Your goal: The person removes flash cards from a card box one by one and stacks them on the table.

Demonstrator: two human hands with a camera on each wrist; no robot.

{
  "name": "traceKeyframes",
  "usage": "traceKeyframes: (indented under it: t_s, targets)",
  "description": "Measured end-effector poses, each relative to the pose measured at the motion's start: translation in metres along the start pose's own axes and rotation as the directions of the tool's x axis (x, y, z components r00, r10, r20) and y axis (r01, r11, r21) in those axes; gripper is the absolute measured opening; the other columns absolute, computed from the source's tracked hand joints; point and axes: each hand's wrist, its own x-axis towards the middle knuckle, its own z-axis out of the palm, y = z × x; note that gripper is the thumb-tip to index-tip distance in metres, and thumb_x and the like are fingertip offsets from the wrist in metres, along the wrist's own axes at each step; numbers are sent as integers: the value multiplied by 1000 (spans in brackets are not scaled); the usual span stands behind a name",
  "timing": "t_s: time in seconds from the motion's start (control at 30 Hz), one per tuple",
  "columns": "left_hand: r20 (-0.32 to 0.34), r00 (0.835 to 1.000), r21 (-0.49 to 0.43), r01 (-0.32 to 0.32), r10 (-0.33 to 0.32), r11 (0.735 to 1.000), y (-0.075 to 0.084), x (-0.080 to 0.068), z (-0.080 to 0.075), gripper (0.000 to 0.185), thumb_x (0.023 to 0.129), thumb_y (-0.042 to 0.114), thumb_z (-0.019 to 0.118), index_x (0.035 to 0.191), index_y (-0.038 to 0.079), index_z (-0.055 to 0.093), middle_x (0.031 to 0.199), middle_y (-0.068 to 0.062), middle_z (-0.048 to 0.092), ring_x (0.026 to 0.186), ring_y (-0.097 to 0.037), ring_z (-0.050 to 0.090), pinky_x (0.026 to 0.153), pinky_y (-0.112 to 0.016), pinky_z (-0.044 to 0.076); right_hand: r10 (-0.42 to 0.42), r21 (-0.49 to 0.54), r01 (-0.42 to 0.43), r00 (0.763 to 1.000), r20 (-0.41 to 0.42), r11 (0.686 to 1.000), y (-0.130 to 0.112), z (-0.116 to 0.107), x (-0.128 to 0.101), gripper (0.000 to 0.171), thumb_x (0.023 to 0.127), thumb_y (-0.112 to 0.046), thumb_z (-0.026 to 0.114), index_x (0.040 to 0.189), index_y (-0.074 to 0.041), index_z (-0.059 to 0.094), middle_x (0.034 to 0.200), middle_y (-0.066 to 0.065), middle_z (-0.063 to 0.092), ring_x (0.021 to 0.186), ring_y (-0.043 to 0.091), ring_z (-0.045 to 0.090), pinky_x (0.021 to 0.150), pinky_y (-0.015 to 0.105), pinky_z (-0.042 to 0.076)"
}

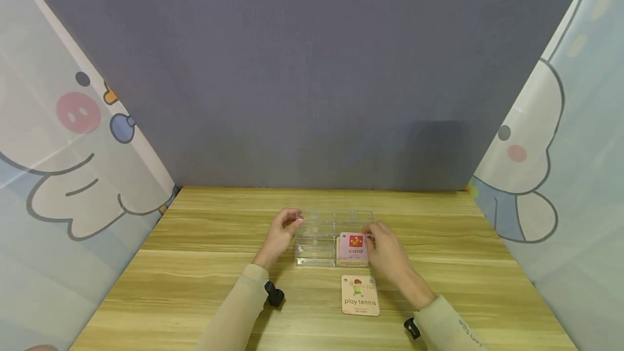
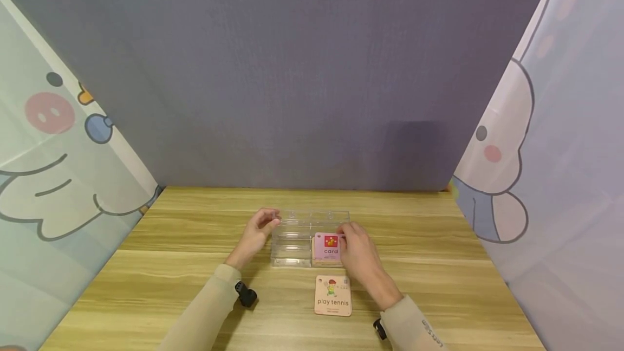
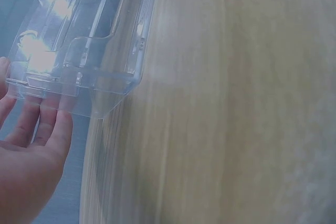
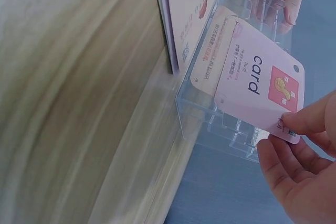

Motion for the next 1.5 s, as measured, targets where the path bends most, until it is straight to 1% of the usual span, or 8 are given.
traceKeyframes:
  t_s: [0.13,0.37,0.63,0.7,0.93,1.17,1.3,1.5]
  targets:
    - [-6,1000,-3,10,-10,1000,-1,0,0,36,101,18,64,133,1,59,120,-10,62,112,-26,58,94,-39,49,-3,35,3,1000,-11,999,0,0,0,22,87,10,70,106,-2,68,101,9,65,90,22,66,75,34,59]
    - [-24,1000,2,20,-20,1000,1,1,2,31,102,10,63,131,0,59,121,-13,63,112,-29,58,93,-39,48,21,110,-20,1000,-7,994,0,-1,0,21,90,11,66,107,-2,67,103,7,63,90,21,64,74,31,58]
    - [-1,1000,-4,20,-20,1000,31,-11,1,27,102,7,61,128,0,61,120,-16,63,112,-32,58,95,-42,47,18,135,-16,1000,-14,991,0,-3,0,22,92,12,64,109,-1,66,104,8,62,92,22,64,77,33,58]
    - [-4,1000,-6,14,-14,1000,35,-13,1,26,102,7,61,127,1,61,121,-16,63,112,-31,58,94,-41,48,14,131,-11,1000,-19,991,0,-3,0,22,92,11,64,109,-1,66,104,8,62,92,21,63,77,34,58]
    - [5,1000,-2,5,-5,1000,36,-14,0,30,102,7,62,130,-3,59,121,-17,63,112,-32,58,93,-39,48,20,148,-18,1000,-17,989,1,-4,-1,22,92,10,64,110,-2,66,106,8,63,95,22,64,82,37,58]
    - [16,1000,4,10,-10,1000,39,-14,-1,28,102,8,61,129,-1,60,125,-21,62,113,-31,58,94,-38,48,53,178,-51,999,-5,983,0,-7,-2,22,93,9,65,112,-2,67,104,5,62,93,19,61,79,32,57]
    - [1,1000,3,16,-16,1000,34,-12,1,26,102,7,61,127,0,61,124,-20,62,112,-30,58,93,-36,49,63,194,-61,998,-2,979,-1,-9,-2,21,93,8,65,112,-2,68,103,4,61,92,18,60,76,29,56]
    - [-33,999,-14,18,-18,1000,5,-2,4,31,102,11,63,130,-1,59,123,-15,63,113,-28,58,95,-40,48,57,197,-54,998,-10,979,-3,-12,-2,21,93,7,65,111,-3,69,103,4,61,92,18,59,74,28,54]
